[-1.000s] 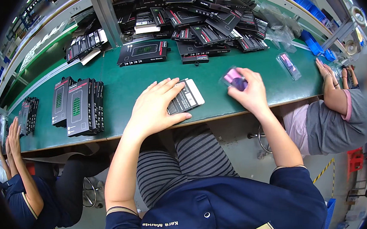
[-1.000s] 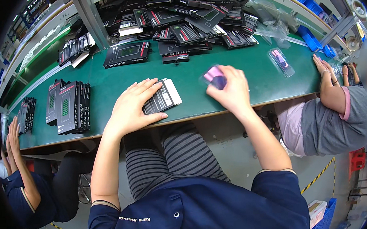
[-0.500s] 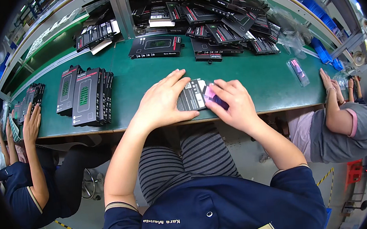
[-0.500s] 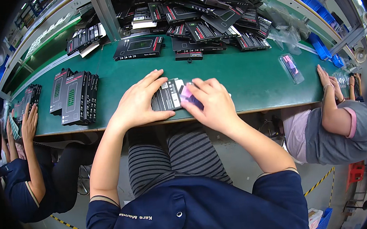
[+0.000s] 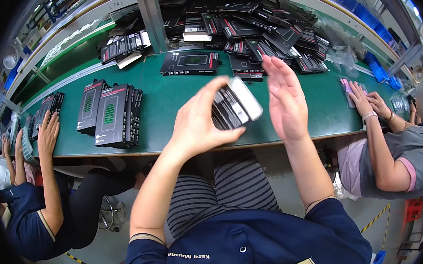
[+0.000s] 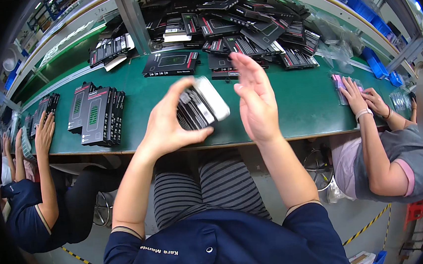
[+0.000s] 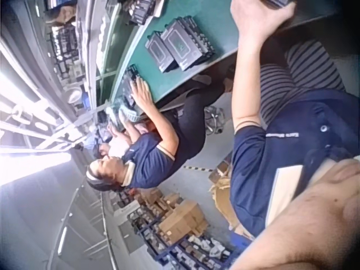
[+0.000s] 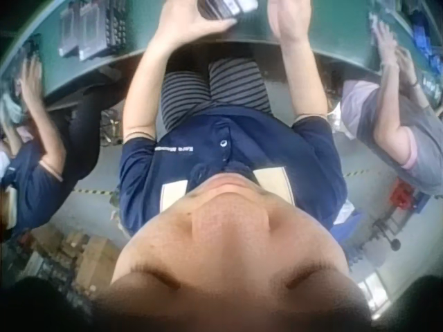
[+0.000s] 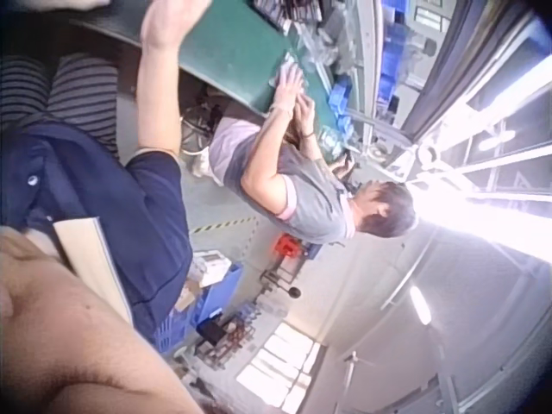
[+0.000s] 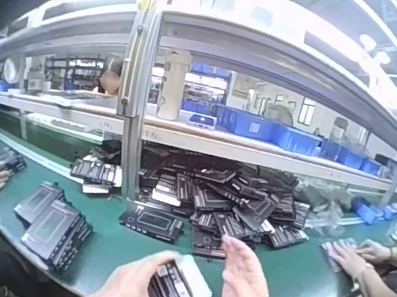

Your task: Packing small electronic components into retail boxes on an assembly line.

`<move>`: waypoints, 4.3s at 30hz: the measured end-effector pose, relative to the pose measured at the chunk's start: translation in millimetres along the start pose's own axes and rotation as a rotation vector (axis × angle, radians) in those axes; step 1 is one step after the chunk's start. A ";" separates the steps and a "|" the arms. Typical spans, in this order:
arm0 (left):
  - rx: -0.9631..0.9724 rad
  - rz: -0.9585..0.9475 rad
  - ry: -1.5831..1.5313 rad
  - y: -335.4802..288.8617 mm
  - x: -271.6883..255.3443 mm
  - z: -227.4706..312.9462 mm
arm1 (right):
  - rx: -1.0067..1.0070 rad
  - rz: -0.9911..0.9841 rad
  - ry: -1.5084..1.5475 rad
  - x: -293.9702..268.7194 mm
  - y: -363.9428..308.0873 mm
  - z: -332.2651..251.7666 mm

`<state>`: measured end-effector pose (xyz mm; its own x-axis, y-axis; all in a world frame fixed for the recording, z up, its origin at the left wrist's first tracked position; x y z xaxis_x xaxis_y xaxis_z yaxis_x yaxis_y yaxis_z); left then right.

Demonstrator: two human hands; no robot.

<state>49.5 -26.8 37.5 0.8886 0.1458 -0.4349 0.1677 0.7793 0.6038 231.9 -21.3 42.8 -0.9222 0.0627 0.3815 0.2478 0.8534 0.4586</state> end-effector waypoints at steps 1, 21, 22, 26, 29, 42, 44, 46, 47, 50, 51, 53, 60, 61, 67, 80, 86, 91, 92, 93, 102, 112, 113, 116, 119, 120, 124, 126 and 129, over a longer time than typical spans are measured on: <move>0.020 0.143 -0.063 3.9 -8.6 9.9 | 0.271 -0.109 0.228 13.4 -6.3 4.0; -0.238 0.458 -1.037 -21.1 -14.4 4.2 | -0.510 -0.133 -0.311 58.1 -43.7 -21.8; -0.315 0.398 -1.080 -19.1 -15.4 6.5 | -0.642 -0.099 -0.397 57.3 -47.9 -25.3; -0.188 0.446 -0.993 -13.5 -20.5 11.5 | -0.682 -0.111 -0.482 57.7 -45.0 -26.7; -0.131 0.504 -0.834 -16.4 -20.8 9.8 | -0.309 -0.041 -0.207 56.8 -44.2 -14.2; 0.009 0.490 -0.299 -38.0 -10.7 -31.2 | -0.294 0.094 -0.143 44.1 -62.6 32.4; -0.331 0.602 -0.679 -46.8 -12.8 -45.4 | -0.601 0.054 -0.194 43.0 -66.4 16.2; -0.908 0.458 -0.906 -46.3 -21.3 -45.1 | -0.818 -0.322 -0.374 62.8 -70.0 -1.9; -0.902 0.346 -0.938 -46.5 -35.2 -38.1 | -0.804 -0.495 -0.402 83.1 -75.5 -2.7; -0.361 0.517 -0.417 -37.8 -101.0 -19.5 | -0.816 -0.851 -0.362 127.5 -76.5 18.1; -0.306 0.599 -0.349 -34.9 -122.2 -21.3 | -0.939 -0.890 -0.483 130.1 -69.5 30.0; -0.255 0.733 -0.193 -27.1 -175.6 -43.3 | -0.913 -0.866 -0.764 127.6 -31.7 70.9; -0.612 0.538 0.713 -35.8 -301.0 -155.0 | -0.484 -0.819 -1.386 102.2 -22.8 108.6; -0.566 0.404 1.085 -27.5 -276.9 -134.2 | -0.480 -0.812 -1.395 95.3 -35.4 94.6; -0.001 0.128 0.664 -34.5 -52.4 8.9 | -0.402 -0.421 -0.683 48.2 -65.1 17.7; 0.411 -0.310 0.410 -79.0 65.1 28.7 | -0.193 0.085 -1.983 -242.0 59.1 -4.3; 0.315 -0.020 0.342 -58.8 16.0 21.9 | 0.080 -0.024 -1.962 -221.6 59.0 -7.3; -1.051 0.270 -0.908 -77.4 3.8 -26.0 | 0.047 -0.057 -1.944 -232.3 59.7 6.4; -1.171 0.073 -0.964 -86.5 13.2 -20.6 | 0.063 -0.070 -1.914 -228.8 60.1 6.8; -1.191 -0.193 -0.925 -91.1 19.1 -7.6 | 0.041 -0.060 -1.881 -223.1 56.6 4.1; 0.014 -0.379 0.457 -3.0 -18.8 -40.2 | -0.238 -0.061 -1.404 -99.7 -19.3 6.5; 0.147 -0.407 0.290 -8.3 7.3 -25.6 | -0.151 -0.723 -0.945 -9.3 -35.6 26.2; 0.159 -0.421 0.299 -7.8 9.7 -25.9 | -0.136 -0.731 -0.950 -7.7 -35.3 27.1; 0.162 -0.463 0.306 -6.4 10.9 -26.4 | -0.222 -0.756 -0.893 -4.0 -38.9 28.0; 0.153 -0.442 0.232 -9.8 11.5 -27.0 | -0.242 -0.805 -0.776 4.6 -47.4 22.5; 0.152 -0.388 0.159 -9.5 9.7 -25.1 | -0.240 -0.803 -0.773 4.5 -48.7 27.4; 0.178 -0.380 0.123 -10.9 14.5 -30.7 | 0.161 -0.401 -0.614 13.0 -43.6 52.4; 0.227 -0.378 0.109 -8.1 17.5 -25.9 | -0.368 -0.155 -0.899 22.3 -32.9 36.2; 0.245 -0.427 0.089 -7.9 21.1 -15.1 | -0.285 -0.161 -0.624 59.4 -40.2 49.1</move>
<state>60.5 -20.8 13.5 0.6810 -0.0952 -0.7261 0.6133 0.6159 0.4945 152.6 -26.4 7.6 -0.9308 0.3051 -0.2010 0.0836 0.7134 0.6958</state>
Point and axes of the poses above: each hand's wrist, its own y-axis towards the middle knuckle, its own x-axis out of the palm, z = x × y, the point moved 7 cm from there along y, towards the middle knuckle, and after that the axes turned 13 degrees about z, right-handed, at the moved point
